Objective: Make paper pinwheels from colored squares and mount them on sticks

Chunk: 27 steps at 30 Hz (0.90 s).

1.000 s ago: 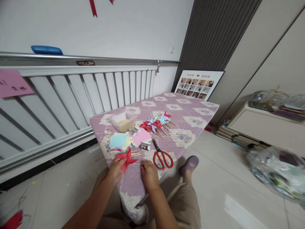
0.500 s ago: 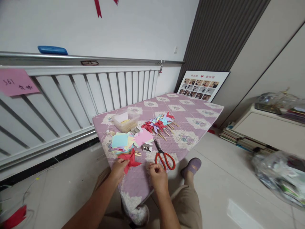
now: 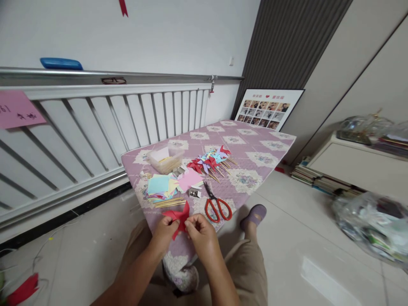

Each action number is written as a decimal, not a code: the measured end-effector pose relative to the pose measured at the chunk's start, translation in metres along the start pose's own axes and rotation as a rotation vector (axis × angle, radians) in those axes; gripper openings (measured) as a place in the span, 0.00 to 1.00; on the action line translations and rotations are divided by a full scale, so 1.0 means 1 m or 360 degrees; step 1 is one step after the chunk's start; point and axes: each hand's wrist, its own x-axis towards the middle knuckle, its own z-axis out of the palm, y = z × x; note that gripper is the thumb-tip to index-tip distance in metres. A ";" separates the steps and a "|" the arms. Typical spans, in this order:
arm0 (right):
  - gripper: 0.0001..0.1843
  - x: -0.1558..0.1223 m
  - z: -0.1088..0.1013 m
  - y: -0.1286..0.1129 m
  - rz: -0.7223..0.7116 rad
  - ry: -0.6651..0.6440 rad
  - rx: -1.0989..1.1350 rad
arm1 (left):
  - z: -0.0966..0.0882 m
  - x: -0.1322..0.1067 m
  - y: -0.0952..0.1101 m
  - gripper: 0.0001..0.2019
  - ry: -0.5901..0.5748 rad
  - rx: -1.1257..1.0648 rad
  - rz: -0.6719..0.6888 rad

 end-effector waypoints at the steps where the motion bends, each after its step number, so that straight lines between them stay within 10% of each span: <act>1: 0.13 -0.001 0.002 -0.001 0.0010 -0.0013 -0.0002 | 0.000 -0.003 0.002 0.06 -0.0001 0.0027 0.0025; 27: 0.08 -0.014 0.003 -0.016 -0.0726 0.0091 -0.0958 | 0.005 -0.034 0.034 0.07 -0.0080 0.0258 0.0312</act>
